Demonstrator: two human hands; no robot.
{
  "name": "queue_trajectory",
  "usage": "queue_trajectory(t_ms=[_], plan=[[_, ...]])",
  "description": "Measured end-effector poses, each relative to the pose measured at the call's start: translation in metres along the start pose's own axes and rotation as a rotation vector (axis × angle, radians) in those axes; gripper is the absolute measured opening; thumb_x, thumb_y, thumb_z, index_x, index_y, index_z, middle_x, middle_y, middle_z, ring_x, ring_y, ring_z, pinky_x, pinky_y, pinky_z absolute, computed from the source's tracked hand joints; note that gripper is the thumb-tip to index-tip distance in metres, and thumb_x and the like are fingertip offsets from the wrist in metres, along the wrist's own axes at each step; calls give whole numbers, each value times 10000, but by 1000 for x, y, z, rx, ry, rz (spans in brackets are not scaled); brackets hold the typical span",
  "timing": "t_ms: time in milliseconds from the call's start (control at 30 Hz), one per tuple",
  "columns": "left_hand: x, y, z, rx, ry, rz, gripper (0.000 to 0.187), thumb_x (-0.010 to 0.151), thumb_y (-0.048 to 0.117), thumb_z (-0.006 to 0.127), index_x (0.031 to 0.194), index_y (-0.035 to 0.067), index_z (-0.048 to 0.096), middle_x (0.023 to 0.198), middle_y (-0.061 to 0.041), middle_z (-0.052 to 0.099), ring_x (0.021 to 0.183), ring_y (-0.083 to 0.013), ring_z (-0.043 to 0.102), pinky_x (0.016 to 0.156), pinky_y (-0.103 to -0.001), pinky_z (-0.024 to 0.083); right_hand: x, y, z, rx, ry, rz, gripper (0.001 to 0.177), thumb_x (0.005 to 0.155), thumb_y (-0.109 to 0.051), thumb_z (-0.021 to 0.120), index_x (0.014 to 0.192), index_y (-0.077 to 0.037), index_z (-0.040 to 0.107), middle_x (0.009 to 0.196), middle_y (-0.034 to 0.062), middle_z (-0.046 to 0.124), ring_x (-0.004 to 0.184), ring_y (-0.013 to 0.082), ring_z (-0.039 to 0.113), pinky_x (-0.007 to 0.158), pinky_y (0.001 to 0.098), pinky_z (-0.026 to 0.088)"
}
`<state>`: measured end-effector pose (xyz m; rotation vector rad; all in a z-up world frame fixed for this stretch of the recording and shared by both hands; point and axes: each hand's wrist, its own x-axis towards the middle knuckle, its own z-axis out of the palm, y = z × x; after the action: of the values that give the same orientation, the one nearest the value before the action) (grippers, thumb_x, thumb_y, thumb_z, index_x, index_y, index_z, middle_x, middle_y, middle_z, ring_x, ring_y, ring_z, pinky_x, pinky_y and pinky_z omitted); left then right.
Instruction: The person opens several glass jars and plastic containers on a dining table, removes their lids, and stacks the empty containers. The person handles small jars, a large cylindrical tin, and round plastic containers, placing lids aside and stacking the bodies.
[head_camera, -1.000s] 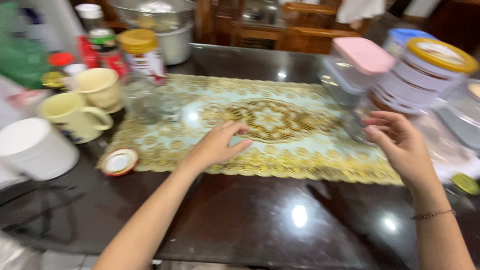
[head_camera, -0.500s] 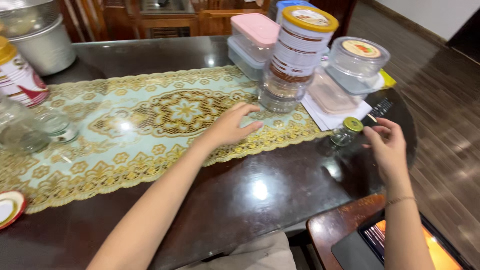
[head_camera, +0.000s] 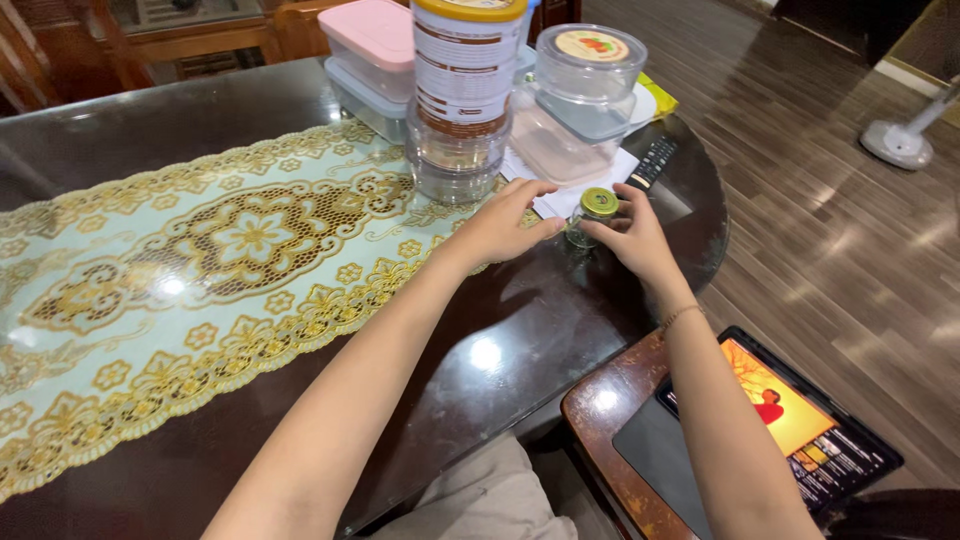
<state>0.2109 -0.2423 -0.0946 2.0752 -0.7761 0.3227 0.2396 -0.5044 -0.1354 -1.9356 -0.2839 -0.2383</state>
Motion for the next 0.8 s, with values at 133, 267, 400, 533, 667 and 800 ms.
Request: queue_trajectory(t_ms=[133,267,400,533,667,800], plan=[[13,-4,13,-11,-39,1,610,921,417,711,1391,63,555,1313,-146,616,1192,-282,622,997,-392,511,3,-1,4,43,-57,-48,677,846,-217,832,1394,7,505,1216,103,701,1056,148,683,896,297,565],[16,-9,22,9,-41,25,609,929,411,719,1387,49,547,1325,-160,611,1205,-292,621,1012,-398,505,0,-5,5,-51,-53,-54,607,828,-221,862,1312,5,574,1147,79,719,1035,133,681,899,296,554],[14,-6,21,15,-38,39,619,935,408,717,1406,52,531,1343,-156,604,1233,-296,611,1023,-400,503,-4,-12,5,-63,-46,-59,568,824,-205,852,1292,0,603,1127,65,734,1037,131,688,899,294,554],[12,10,14,7,-30,29,622,935,387,704,1439,82,505,1374,-154,571,1254,-311,595,1017,-398,499,-12,-17,9,-11,-44,-104,524,853,-162,833,1299,11,617,1146,64,738,1062,140,692,933,298,552],[9,28,6,4,3,161,563,978,329,686,1467,117,506,1436,-158,528,1297,-338,580,1048,-409,487,-18,-24,15,204,-134,-137,499,877,-103,781,1319,15,582,1195,67,705,1097,149,683,958,319,571],[5,43,-5,78,5,276,513,978,309,700,1428,124,538,1400,-137,577,1275,-347,595,1059,-417,496,-21,-38,25,249,-182,-200,529,866,-36,768,1352,15,567,1245,77,675,1138,152,651,983,322,553]])
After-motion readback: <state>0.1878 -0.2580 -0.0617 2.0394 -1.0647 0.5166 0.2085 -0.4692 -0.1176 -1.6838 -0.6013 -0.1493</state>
